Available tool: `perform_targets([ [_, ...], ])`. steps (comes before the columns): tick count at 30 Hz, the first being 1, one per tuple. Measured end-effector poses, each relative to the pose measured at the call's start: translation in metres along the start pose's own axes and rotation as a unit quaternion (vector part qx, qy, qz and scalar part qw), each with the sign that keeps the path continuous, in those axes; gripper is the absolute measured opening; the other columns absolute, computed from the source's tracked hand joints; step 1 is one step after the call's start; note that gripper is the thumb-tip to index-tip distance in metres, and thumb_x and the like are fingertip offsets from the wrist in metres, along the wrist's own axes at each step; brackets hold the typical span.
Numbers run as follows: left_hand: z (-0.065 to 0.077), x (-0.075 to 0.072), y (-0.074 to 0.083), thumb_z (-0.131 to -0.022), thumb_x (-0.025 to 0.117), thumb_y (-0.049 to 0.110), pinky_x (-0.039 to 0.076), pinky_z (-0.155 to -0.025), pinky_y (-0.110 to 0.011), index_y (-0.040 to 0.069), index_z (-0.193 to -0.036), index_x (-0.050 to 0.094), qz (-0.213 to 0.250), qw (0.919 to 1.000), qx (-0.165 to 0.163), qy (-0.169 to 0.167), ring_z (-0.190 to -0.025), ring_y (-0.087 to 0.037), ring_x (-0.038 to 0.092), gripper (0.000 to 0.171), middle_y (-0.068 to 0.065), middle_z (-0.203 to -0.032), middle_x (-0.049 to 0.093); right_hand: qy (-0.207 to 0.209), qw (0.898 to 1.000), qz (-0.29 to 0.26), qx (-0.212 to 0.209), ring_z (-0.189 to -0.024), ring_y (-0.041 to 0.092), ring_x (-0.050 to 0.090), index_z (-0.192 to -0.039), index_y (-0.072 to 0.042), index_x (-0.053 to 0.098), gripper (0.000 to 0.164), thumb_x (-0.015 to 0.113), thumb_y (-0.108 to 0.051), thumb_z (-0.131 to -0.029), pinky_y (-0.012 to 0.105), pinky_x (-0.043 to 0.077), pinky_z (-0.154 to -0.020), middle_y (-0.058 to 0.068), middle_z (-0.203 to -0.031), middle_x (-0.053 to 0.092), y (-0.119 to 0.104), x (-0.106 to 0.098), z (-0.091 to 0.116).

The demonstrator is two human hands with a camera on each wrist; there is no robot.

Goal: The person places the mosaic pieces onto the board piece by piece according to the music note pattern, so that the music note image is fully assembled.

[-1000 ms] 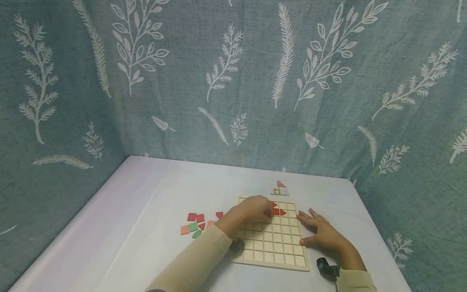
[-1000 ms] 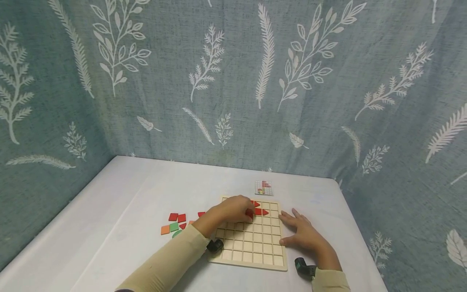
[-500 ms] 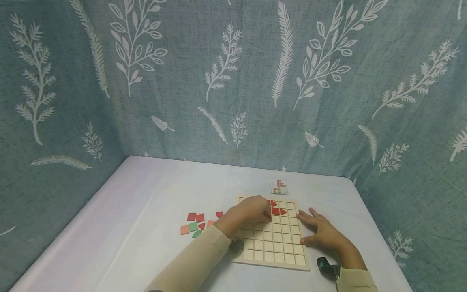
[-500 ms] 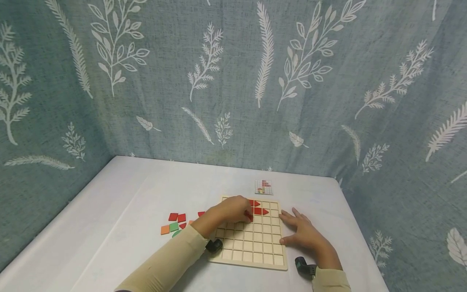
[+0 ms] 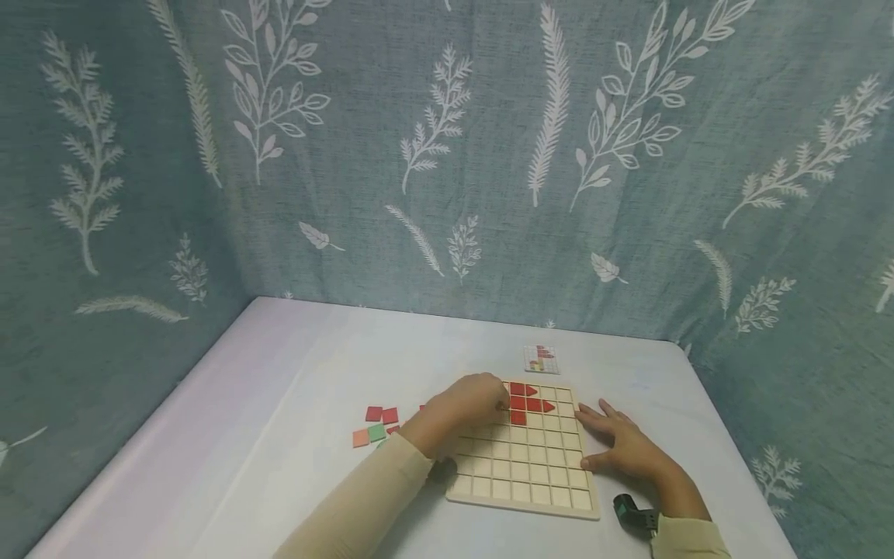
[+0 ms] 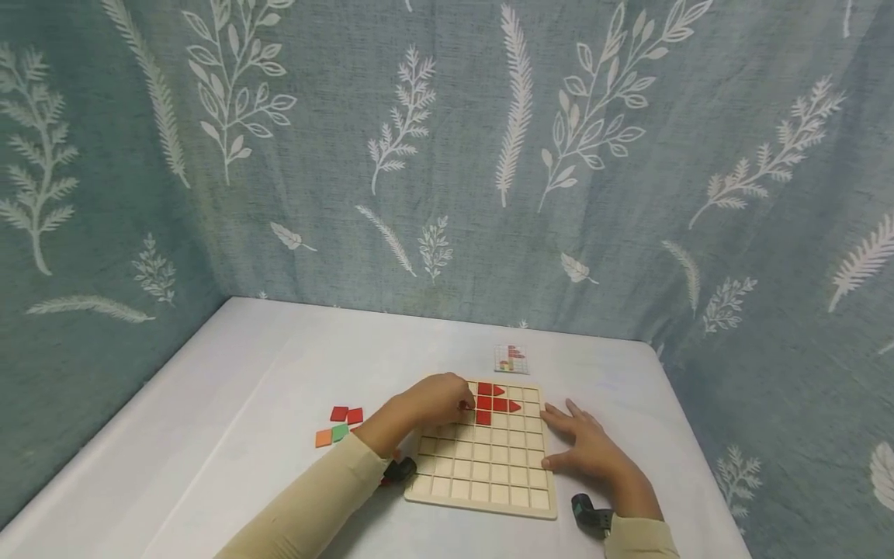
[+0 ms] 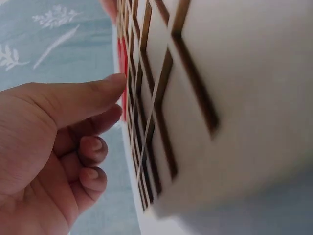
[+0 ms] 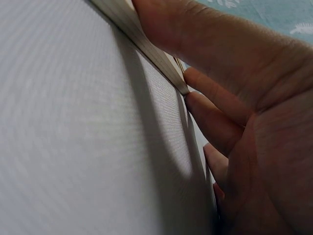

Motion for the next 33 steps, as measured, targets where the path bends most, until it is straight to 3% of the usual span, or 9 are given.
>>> perform_targets([
  [4,0.011,-0.008,-0.007,-0.09,0.071,0.019,0.05,-0.085,-0.027,0.016,-0.107,0.075,0.001,0.9998,-0.018,0.004,-0.094,-0.009,0.063,0.018,0.009,-0.099,0.069,-0.001,1.0,0.003,0.0,-0.142,0.047,0.006,-0.143,-0.013,0.05,0.102,0.086,-0.052,-0.056,0.071,0.005,-0.104,0.01,-0.153,0.035,0.002,-0.002,0.001],
  [8,0.024,-0.018,-0.016,-0.089,0.071,0.019,0.05,-0.084,-0.028,0.014,-0.109,0.074,-0.016,0.9996,-0.021,0.007,-0.091,-0.009,0.063,0.02,0.007,-0.097,0.069,0.0,1.0,0.007,-0.012,-0.143,0.046,0.006,-0.143,-0.012,0.049,0.1,0.085,-0.051,-0.059,0.07,0.005,-0.104,0.009,-0.153,0.034,0.003,-0.004,0.001],
  [12,0.042,-0.028,-0.029,-0.088,0.072,0.018,0.05,-0.086,-0.031,0.014,-0.11,0.074,0.001,0.998,-0.063,0.006,-0.094,-0.011,0.063,0.023,0.006,-0.099,0.069,0.002,1.0,0.008,-0.023,-0.143,0.045,0.006,-0.144,-0.011,0.049,0.099,0.085,-0.05,-0.06,0.07,0.004,-0.105,0.009,-0.154,0.034,0.003,-0.006,0.001],
  [15,0.058,-0.029,-0.042,-0.086,0.075,0.017,0.051,-0.087,-0.034,0.016,-0.113,0.073,0.026,0.9925,-0.119,-0.001,-0.097,-0.013,0.064,0.027,0.006,-0.102,0.068,0.001,1.0,0.009,-0.022,-0.143,0.046,0.006,-0.143,-0.011,0.049,0.1,0.085,-0.051,-0.059,0.069,0.004,-0.105,0.01,-0.153,0.034,0.004,-0.006,0.0],
  [18,0.072,-0.028,-0.056,-0.083,0.078,0.018,0.051,-0.087,-0.036,0.017,-0.113,0.072,0.038,0.9873,-0.154,-0.004,-0.097,-0.015,0.064,0.031,0.006,-0.102,0.069,0.0,1.0,0.006,-0.016,-0.142,0.048,0.007,-0.143,-0.011,0.05,0.101,0.086,-0.051,-0.058,0.07,0.005,-0.104,0.011,-0.153,0.034,0.006,-0.004,0.001],
  [26,0.105,-0.028,-0.086,-0.083,0.077,0.016,0.05,-0.088,-0.039,0.017,-0.11,0.073,0.071,0.9762,-0.205,0.004,-0.091,-0.014,0.06,0.027,0.006,-0.098,0.066,0.0,1.0,0.0,-0.021,-0.143,0.046,0.006,-0.142,-0.011,0.05,0.099,0.085,-0.05,-0.059,0.07,0.004,-0.105,0.009,-0.153,0.035,0.007,0.001,0.002],
  [33,0.132,-0.031,-0.105,-0.082,0.078,0.015,0.048,-0.092,-0.044,0.018,-0.111,0.073,0.09,0.9632,-0.253,0.006,-0.1,-0.02,0.06,0.03,0.002,-0.105,0.067,0.001,1.0,0.0,-0.026,-0.143,0.045,0.007,-0.142,-0.01,0.051,0.1,0.085,-0.051,-0.058,0.067,0.003,-0.107,0.011,-0.152,0.036,0.002,0.001,0.0],
])
Point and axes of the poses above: each hand's wrist, its own z-axis away from the middle knuckle, its own x-axis out of the palm, y = z × x, the point moved 3 cm from there along -z, towards the middle knuckle
